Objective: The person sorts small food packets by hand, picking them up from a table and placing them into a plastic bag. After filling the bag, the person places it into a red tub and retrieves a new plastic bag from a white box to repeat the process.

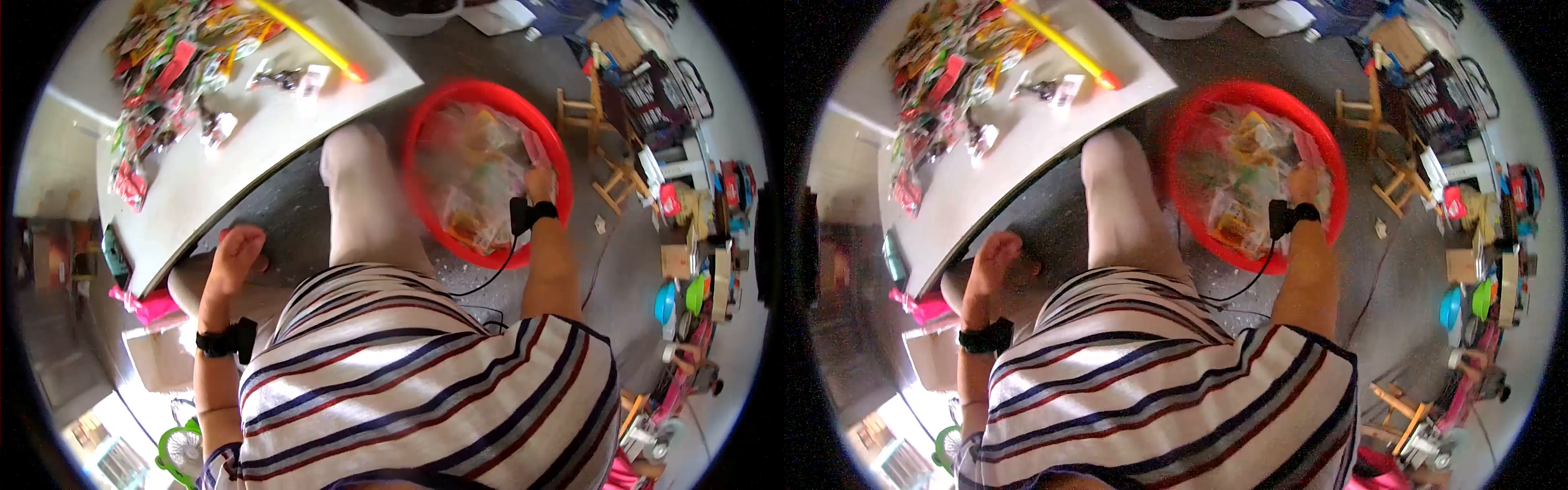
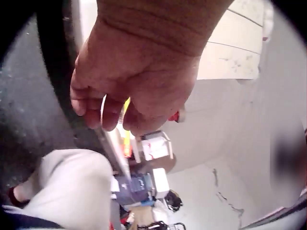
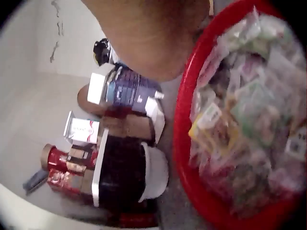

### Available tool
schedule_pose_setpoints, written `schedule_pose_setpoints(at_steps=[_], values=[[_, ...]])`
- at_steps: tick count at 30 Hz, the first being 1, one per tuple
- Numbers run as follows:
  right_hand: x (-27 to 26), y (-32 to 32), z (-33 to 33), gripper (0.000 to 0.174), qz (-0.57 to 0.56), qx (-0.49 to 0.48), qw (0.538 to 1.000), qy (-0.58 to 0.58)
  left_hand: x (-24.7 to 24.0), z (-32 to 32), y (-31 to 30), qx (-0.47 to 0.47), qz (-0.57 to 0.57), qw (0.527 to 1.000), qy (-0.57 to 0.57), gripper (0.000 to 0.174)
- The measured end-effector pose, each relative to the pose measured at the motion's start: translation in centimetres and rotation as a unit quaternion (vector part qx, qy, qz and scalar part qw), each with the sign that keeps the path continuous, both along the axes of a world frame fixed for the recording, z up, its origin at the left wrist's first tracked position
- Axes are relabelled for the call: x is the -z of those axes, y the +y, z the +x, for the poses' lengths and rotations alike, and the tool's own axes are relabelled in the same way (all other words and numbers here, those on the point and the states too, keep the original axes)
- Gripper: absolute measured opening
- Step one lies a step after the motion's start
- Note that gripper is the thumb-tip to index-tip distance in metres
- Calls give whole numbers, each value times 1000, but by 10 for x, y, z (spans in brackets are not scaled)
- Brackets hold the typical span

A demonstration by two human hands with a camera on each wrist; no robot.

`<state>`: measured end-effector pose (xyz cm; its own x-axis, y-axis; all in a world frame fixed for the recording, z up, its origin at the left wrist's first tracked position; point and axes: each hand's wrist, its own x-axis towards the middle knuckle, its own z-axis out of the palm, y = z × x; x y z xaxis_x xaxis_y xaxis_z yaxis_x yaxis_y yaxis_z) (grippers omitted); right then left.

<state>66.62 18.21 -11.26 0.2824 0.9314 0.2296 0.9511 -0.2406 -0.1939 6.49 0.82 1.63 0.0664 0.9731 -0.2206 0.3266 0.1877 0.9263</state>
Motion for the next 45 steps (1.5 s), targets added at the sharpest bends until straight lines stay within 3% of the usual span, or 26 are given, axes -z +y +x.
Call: schedule_pose_setpoints(at_steps=[2, 4, 5, 6, 7, 9, 12, 18, 28, 33, 36, 38, 40, 42, 44, 45], values=[[19, 16, -42, 18, 45, -87, 992, 81, -47, 20, 3, -33, 7, 999, -36, 13], [-10, 24, -105, 23, -13, -121, 976, 182, -88, 34, 5, 24, 204, 978, -23, 11], [-21, 26, -139, 20, 4, -138, 961, 238, -110, 40, 6, 62, 280, 957, -36, 12], [-31, 31, -162, 20, -7, -207, 955, 213, -133, 43, 7, 103, 350, 930, -45, 12], [-31, 33, -187, 21, 3, -209, 930, 303, -153, 41, 6, 175, 387, 903, -57, 16], [-32, 44, -223, 23, 27, -272, 920, 279, -176, 52, -4, 212, 467, 840, -179, 14], [-48, 49, -265, 22, 44, -313, 899, 303, -189, 66, -21, 284, 466, 786, -291, 14], [-89, 26, -321, 20, 77, -366, 880, 294, -192, 68, -38, 335, 438, 744, -378, 13], [-110, 0, -361, 15, 87, -420, 852, 301, -196, 70, -45, 357, 425, 728, -403, 14], [-109, -8, -386, 14, 104, -468, 826, 296, -190, 60, -43, 338, 412, 757, -378, 15], [-102, -7, -402, 13, 95, -501, 810, 289, -171, 35, -41, 250, 385, 832, -311, 16], [-101, -12, -413, 13, 94, -520, 808, 261, -141, 7, -46, 123, 334, 893, -275, 20], [-98, -15, -421, 13, 77, -514, 804, 288, -107, -31, -64, 3, 180, 963, -202, 25], [-84, -9, -420, 15, 89, -523, 795, 294, -63, -60, -84, -177, 87, 957, -213, 24], [-80, -7, -420, 16, 74, -518, 797, 303, -35, -78, -108, -403, 117, 894, -156, 22], [-81, -7, -420, 16, 61, -511, 800, 308, -21, -93, -121, -454, 123, 871, -143, 20]])
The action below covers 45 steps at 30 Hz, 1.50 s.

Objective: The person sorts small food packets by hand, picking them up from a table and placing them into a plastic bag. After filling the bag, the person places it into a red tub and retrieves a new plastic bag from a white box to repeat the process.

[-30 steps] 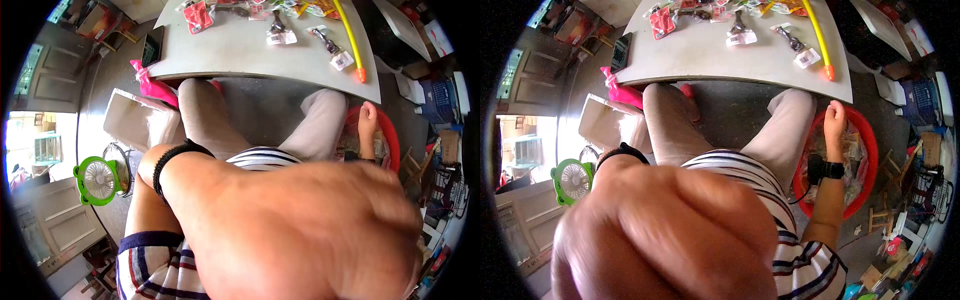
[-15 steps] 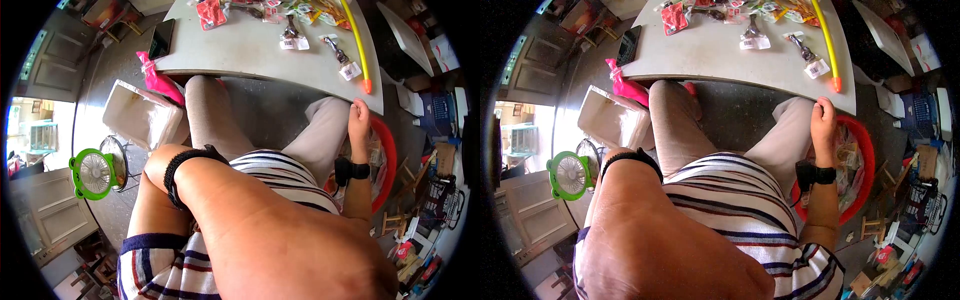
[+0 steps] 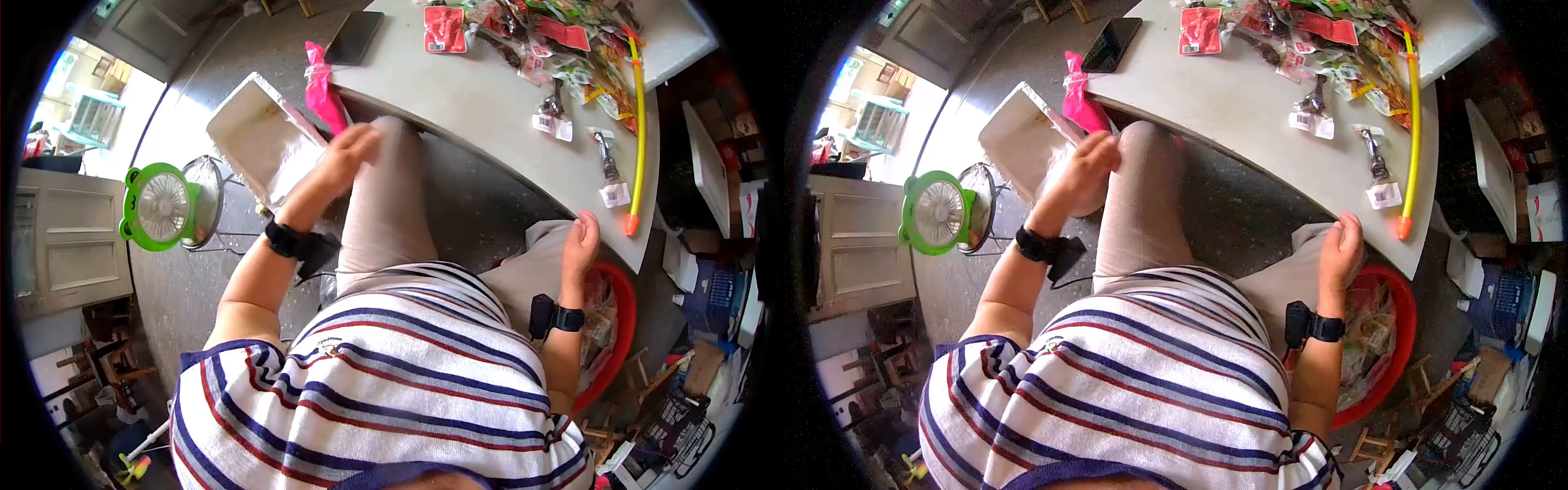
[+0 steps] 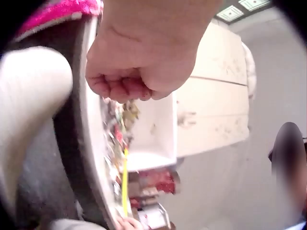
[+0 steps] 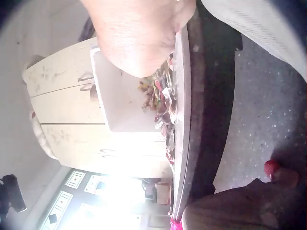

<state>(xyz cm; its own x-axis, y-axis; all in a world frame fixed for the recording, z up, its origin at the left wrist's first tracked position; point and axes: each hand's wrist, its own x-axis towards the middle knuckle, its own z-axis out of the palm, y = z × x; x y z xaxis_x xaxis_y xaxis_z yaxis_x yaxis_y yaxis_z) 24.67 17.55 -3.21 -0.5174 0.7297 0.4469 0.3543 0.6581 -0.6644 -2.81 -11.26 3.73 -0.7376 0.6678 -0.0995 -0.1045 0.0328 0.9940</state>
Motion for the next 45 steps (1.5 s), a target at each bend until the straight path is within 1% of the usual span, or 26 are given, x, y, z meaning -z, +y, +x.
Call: schedule_pose_setpoints(at_steps=[1, 3, 4, 6, 8, 9, 11, 14, 17, 21, 24, 25, 26, 27, 28, 29, 30, 31, 35, 36, 37, 39, 40, 41, 44, 45], values=[[-2, -1, 1, 16, -15, 4, 1000, -5, 17, -19, -15, -57, -5, 998, 3, 19], [-12, -8, -3, 17, -20, 7, 1000, -3, 80, -72, -58, -116, -159, 958, 206, 16], [-12, -8, -4, 17, -18, 5, 1000, 0, 106, -92, -82, -125, -261, 929, 231, 18], [-16, -10, -6, 17, -22, 8, 1000, -3, 142, -114, -122, -110, -422, 856, 276, 26], [-21, -13, -8, 18, -33, 13, 999, -22, 149, -110, -139, -69, -547, 786, 280, 33], [-21, -13, -9, 18, -43, 10, 999, -18, 153, -106, -144, -40, -586, 758, 284, 31], [-19, -13, -9, 18, -63, 7, 998, -11, 173, -112, -160, 30, -585, 759, 284, 28], [-17, -11, -9, 17, -41, 2, 999, -11, 179, -113, -159, 13, -609, 745, 274, 28], [-20, -11, -9, 17, -25, -1, 999, -22, 166, -108, -152, -28, -618, 736, 274, 29], [-22, -7, -10, 17, -32, -22, 999, 4, 156, -116, -161, -80, -570, 768, 281, 30], [-22, -7, -13, 17, -37, -33, 998, 26, 127, -114, -162, -215, -532, 776, 262, 29], [-21, -6, -15, 18, -35, -35, 998, 32, 116, -112, -163, -291, -443, 805, 266, 28], [-23, -5, -17, 18, -30, -34, 998, 39, 129, -130, -181, -331, -359, 821, 295, 25], [-30, -9, -21, 19, -8, -42, 998, 35, 153, -160, -203, -393, -297, 835, 244, 24], [-32, -8, -24, 19, 7, -55, 998, 34, 118, -152, -191, -406, -297, 830, 240, 22], [-32, -5, -28, 19, 21, -70, 997, 34, 70, -131, -167, -411, -235, 857, 204, 21], [-30, -3, -33, 18, 20, -90, 994, 57, 49, -130, -156, -415, -172, 866, 219, 19], [-30, -3, -39, 18, 18, -111, 990, 80, 35, -137, -151, -384, -117, 888, 223, 19], [-50, -14, -74, 15, 90, -146, 981, 95, -10, -116, -73, -281, -128, 856, 413, 14], [-57, -19, -82, 16, 86, -158, 979, 93, -11, -109, -45, -247, -61, 843, 474, 11], [-63, -25, -91, 16, 82, -171, 978, 91, -19, -91, -19, -195, -33, 888, 416, 12], [-59, -33, -112, 17, -63, -191, 975, 92, -32, -54, 31, -119, -135, 861, 476, 9], [-58, -35, -122, 19, -85, -207, 970, 92, -23, -46, 51, -78, -180, 850, 489, 11], [-56, -37, -131, 22, -108, -224, 964, 92, -13, -39, 69, -33, -181, 865, 467, 14], [-44, -40, -160, 34, -371, -235, 895, 82, 7, -13, 112, 20, -173, 878, 446, 16], [-48, -45, -165, 33, -404, -220, 883, 92, 15, -9, 122, 49, -184, 875, 446, 16]])
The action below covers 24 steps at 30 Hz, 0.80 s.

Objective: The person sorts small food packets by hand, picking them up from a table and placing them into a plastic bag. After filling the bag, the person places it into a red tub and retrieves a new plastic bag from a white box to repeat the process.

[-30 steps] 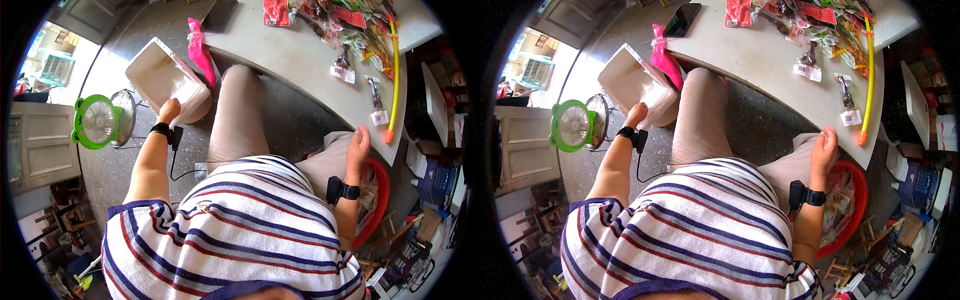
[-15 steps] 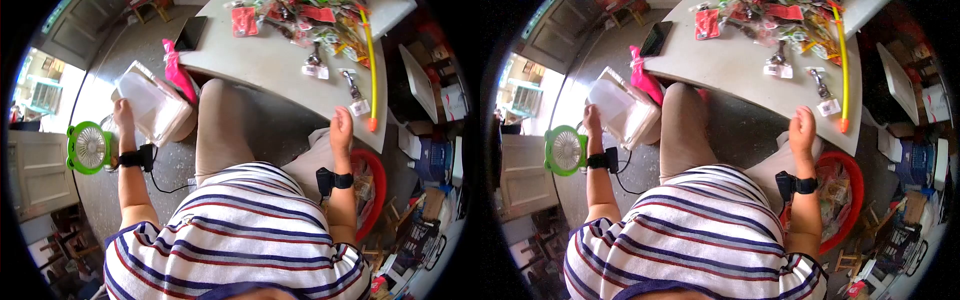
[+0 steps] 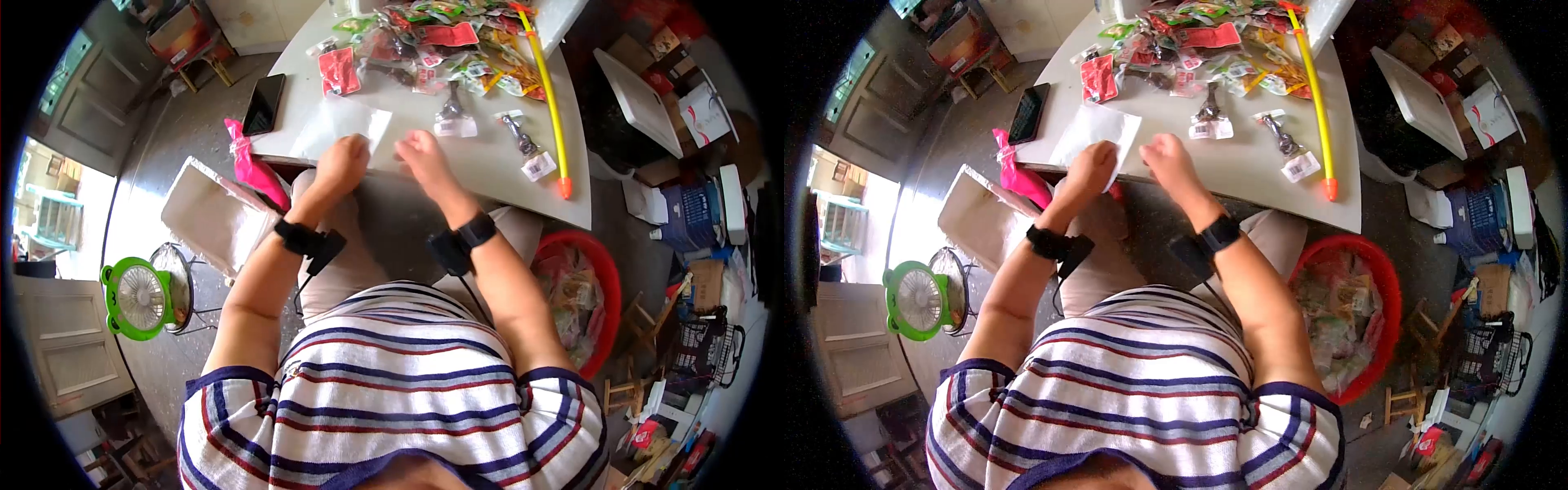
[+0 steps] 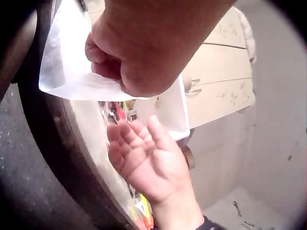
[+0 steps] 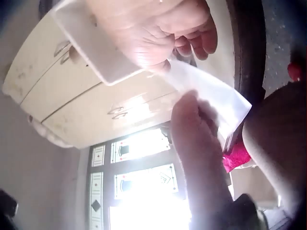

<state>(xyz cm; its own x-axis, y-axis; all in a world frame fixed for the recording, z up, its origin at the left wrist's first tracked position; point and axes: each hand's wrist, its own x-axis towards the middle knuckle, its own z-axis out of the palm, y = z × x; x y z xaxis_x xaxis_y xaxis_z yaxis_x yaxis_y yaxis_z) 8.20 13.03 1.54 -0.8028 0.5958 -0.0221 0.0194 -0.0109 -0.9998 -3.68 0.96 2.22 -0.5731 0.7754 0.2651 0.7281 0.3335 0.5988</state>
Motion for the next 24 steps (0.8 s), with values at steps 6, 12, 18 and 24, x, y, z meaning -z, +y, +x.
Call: schedule_pose_setpoints(at_steps=[6, 12, 18, 24], values=[[6, 4, -23, 24, -21, 54, 998, -36, 15, 16, 31, 22, -60, 995, -83, 23], [14, 19, -17, 24, 45, 115, 991, -59, 7, 14, 30, -72, -5, 993, -93, 29], [30, 27, -17, 25, 121, 52, 989, -60, 17, 30, 34, -23, -89, 994, -63, 39], [19, 85, -11, 29, 325, 212, 921, -31, 9, 22, 34, -71, -17, 995, 69, 20]])
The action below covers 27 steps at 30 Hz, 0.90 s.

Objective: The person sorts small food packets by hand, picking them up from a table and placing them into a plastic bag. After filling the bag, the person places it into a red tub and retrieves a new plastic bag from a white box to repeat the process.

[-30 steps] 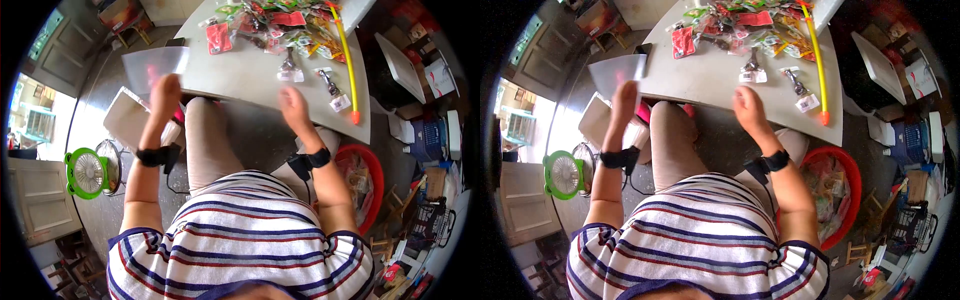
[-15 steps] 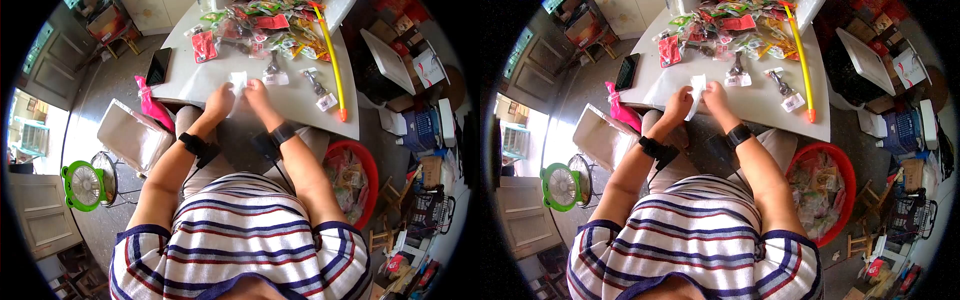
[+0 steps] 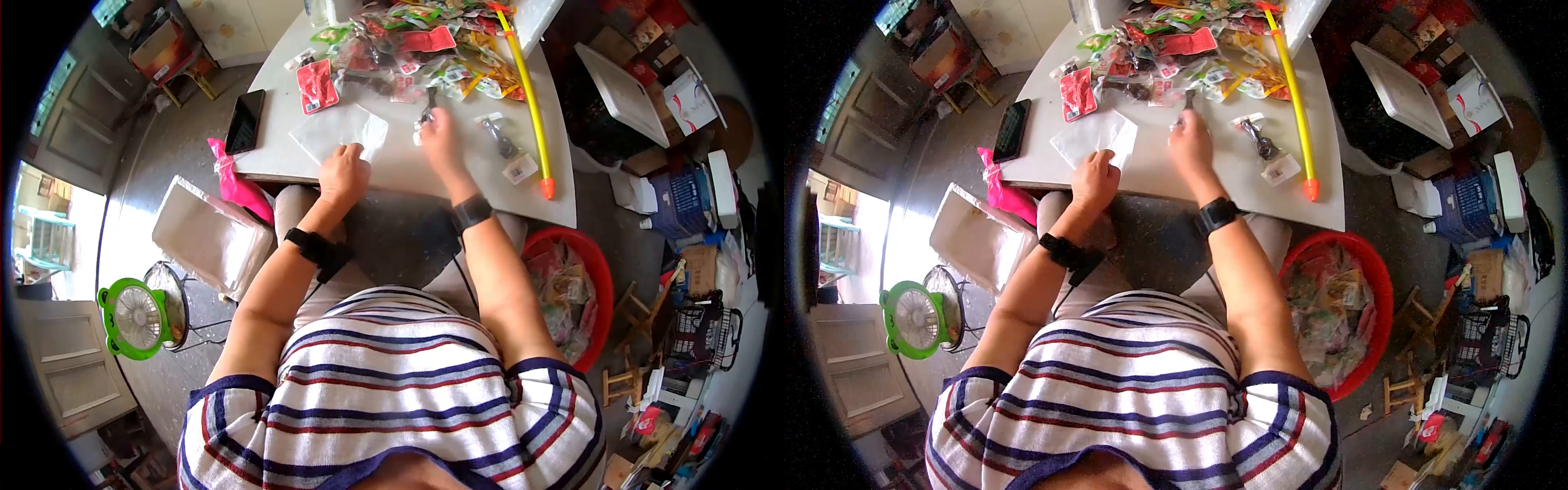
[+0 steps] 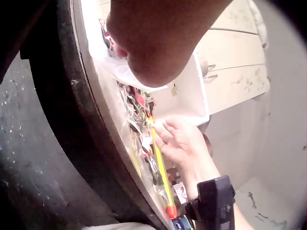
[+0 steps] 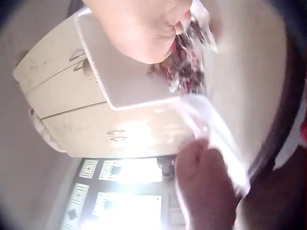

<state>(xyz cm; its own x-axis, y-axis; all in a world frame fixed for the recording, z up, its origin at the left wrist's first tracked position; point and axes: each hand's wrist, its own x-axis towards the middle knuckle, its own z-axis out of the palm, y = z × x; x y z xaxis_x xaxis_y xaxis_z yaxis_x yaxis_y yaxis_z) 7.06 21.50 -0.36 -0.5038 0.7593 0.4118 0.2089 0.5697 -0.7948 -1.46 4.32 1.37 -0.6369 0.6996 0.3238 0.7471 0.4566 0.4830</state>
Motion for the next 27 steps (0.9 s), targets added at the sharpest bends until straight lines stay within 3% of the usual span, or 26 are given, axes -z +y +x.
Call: schedule_pose_setpoints(at_steps=[2, 3, 6, 9, 11, 15, 17, 18, 20, 24, 27], values=[[-17, 17, 11, 33, 197, 116, 973, -43, -2, -4, 0, 15, -41, 999, 29, 18], [-12, 32, 14, 36, 170, 114, 974, -97, 0, -2, 1, 9, -56, 998, 14, 17], [-8, 45, 18, 41, -48, 67, 975, -208, 13, 0, 8, 4, -81, 997, -7, 16], [14, 38, 20, 40, -86, 19, 979, -185, 20, 0, 11, 22, -73, 997, 12, 17], [16, 16, 24, 39, -116, -79, 970, -197, 20, 1, 11, 29, -71, 997, 16, 17], [-26, -9, 39, 37, -197, -226, 908, -293, 18, 0, 11, 46, -120, 991, 31, 19], [-34, 3, 41, 35, -55, -78, 952, -292, 18, 0, 13, 44, -130, 990, 26, 20], [-37, 12, 41, 35, 19, -3, 958, -287, 18, 0, 14, 43, -132, 990, 27, 20], [-31, 31, 43, 38, 103, 52, 943, -313, 20, 0, 15, 41, -134, 990, 29, 21], [-23, 44, 42, 40, 68, 59, 928, -362, 16, -1, 15, 45, -156, 987, 20, 22], [-18, 42, 45, 38, 18, 28, 942, -333, 6, 2, 14, 50, -190, 980, 8, 20]])
